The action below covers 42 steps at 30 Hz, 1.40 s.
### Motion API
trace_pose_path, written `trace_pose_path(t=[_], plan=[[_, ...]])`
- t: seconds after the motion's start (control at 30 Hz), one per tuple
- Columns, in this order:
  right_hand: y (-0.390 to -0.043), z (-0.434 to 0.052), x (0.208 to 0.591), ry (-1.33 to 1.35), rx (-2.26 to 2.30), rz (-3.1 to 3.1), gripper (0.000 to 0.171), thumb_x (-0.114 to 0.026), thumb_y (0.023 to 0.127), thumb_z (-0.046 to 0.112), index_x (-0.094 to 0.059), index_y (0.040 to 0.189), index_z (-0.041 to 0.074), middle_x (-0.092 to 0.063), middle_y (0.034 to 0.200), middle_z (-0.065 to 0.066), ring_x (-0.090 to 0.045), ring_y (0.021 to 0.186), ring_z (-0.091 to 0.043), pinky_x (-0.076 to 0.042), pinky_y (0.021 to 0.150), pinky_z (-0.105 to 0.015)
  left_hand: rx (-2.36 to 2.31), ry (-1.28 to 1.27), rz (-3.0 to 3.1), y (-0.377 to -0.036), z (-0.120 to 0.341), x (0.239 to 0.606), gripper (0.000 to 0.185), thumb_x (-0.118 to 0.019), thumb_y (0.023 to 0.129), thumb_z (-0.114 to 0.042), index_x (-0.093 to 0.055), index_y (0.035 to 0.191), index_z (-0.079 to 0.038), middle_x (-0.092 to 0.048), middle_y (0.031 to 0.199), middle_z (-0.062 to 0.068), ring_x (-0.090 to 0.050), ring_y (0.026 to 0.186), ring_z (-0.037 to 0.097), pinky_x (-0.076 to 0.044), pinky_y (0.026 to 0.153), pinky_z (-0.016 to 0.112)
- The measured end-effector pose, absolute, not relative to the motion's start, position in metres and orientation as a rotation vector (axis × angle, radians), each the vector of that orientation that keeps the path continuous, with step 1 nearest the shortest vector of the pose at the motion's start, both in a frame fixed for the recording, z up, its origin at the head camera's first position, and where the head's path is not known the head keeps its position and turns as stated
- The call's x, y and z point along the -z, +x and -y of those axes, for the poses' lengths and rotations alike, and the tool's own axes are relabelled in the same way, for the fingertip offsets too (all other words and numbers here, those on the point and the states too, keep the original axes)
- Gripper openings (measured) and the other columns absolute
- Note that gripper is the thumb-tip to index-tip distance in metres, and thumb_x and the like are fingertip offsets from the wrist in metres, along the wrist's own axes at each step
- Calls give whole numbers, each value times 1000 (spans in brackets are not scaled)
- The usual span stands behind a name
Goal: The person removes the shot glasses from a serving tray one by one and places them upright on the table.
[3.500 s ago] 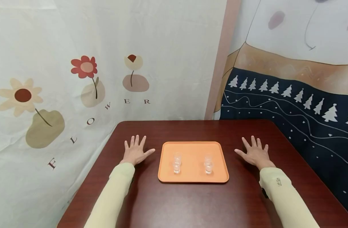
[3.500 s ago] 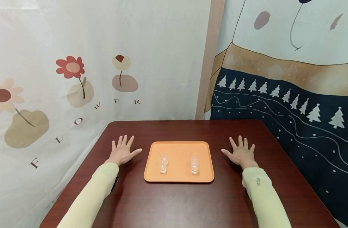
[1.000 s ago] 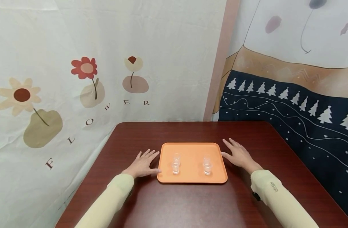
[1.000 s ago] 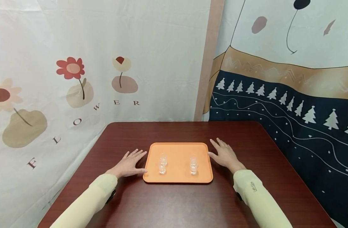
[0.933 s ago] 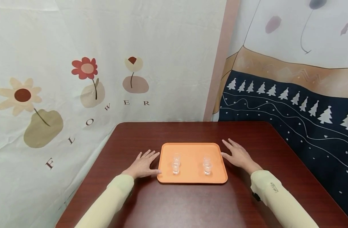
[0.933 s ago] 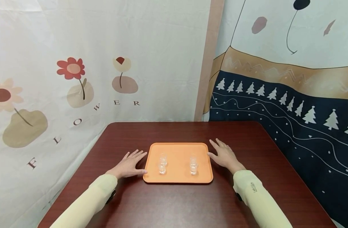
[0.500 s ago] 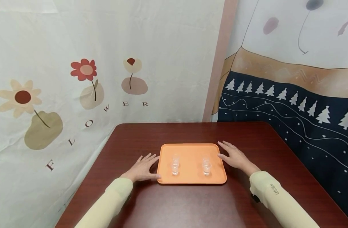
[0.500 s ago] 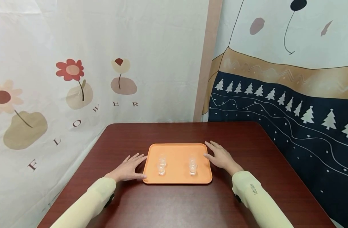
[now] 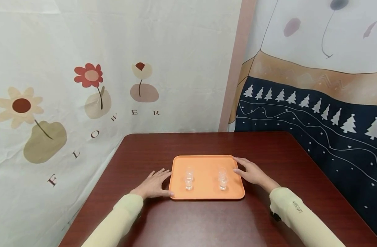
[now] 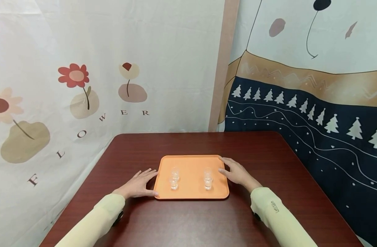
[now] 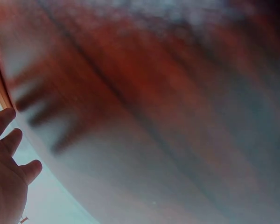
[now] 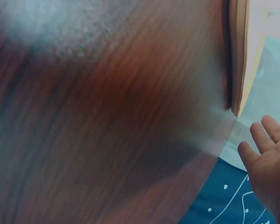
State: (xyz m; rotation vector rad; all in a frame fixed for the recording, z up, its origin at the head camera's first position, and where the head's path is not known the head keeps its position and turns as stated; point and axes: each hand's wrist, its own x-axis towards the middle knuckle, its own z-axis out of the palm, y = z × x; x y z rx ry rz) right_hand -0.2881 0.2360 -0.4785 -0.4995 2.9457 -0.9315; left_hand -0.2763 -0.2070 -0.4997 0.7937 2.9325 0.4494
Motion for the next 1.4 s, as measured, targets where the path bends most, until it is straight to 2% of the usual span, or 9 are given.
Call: trace_pose_path(t=[0.3, 0.5, 0.67, 0.83, 1.03, 1.4], plan=[[-287, -232, 485, -570, 1067, -2864, 58, -64, 99, 25, -44, 149, 3, -47, 146, -23, -44, 133, -43, -36, 106, -61, -447, 764, -2900, -277, 207, 500, 105, -72, 70, -74, -45, 150, -12, -45, 151, 13, -30, 145, 35, -19, 113, 63], [-289, -226, 490, -594, 1142, -2806, 55, -64, 98, 25, -48, 147, 5, -49, 147, -15, -50, 130, -37, -38, 106, -56, -447, 758, -2902, -279, 208, 502, 106, -72, 69, -75, -45, 150, -13, -45, 151, 12, -30, 145, 34, -18, 114, 62], [-290, -219, 493, -578, 1175, -2761, 53, -66, 97, 23, -51, 145, 8, -47, 148, -15, -48, 132, -36, -37, 107, -57, -443, 749, -2899, -280, 208, 502, 107, -72, 69, -75, -45, 150, -12, -44, 151, 12, -30, 145, 34, -18, 114, 62], [-292, -214, 496, -616, 1186, -2756, 52, -69, 94, 20, -55, 142, 7, -52, 144, -17, -49, 131, -36, -40, 105, -56, -467, 732, -2893, -279, 209, 500, 107, -74, 68, -74, -45, 150, -11, -45, 151, 13, -30, 145, 34, -18, 114, 62], [-296, -209, 499, -680, 1192, -2761, 50, -71, 91, 8, -57, 139, 6, -56, 139, -17, -52, 128, -36, -43, 103, -54, -463, 743, -2897, -278, 210, 501, 107, -73, 69, -74, -44, 150, -10, -45, 151, 12, -30, 145, 34, -19, 114, 62], [-303, -198, 500, -695, 1230, -2748, 38, -71, 91, 7, -66, 128, 6, -64, 128, -12, -55, 124, -33, -45, 102, -53, -466, 753, -2887, -280, 209, 505, 108, -72, 69, -75, -44, 150, -10, -44, 152, 11, -30, 145, 34, -19, 114, 63]])
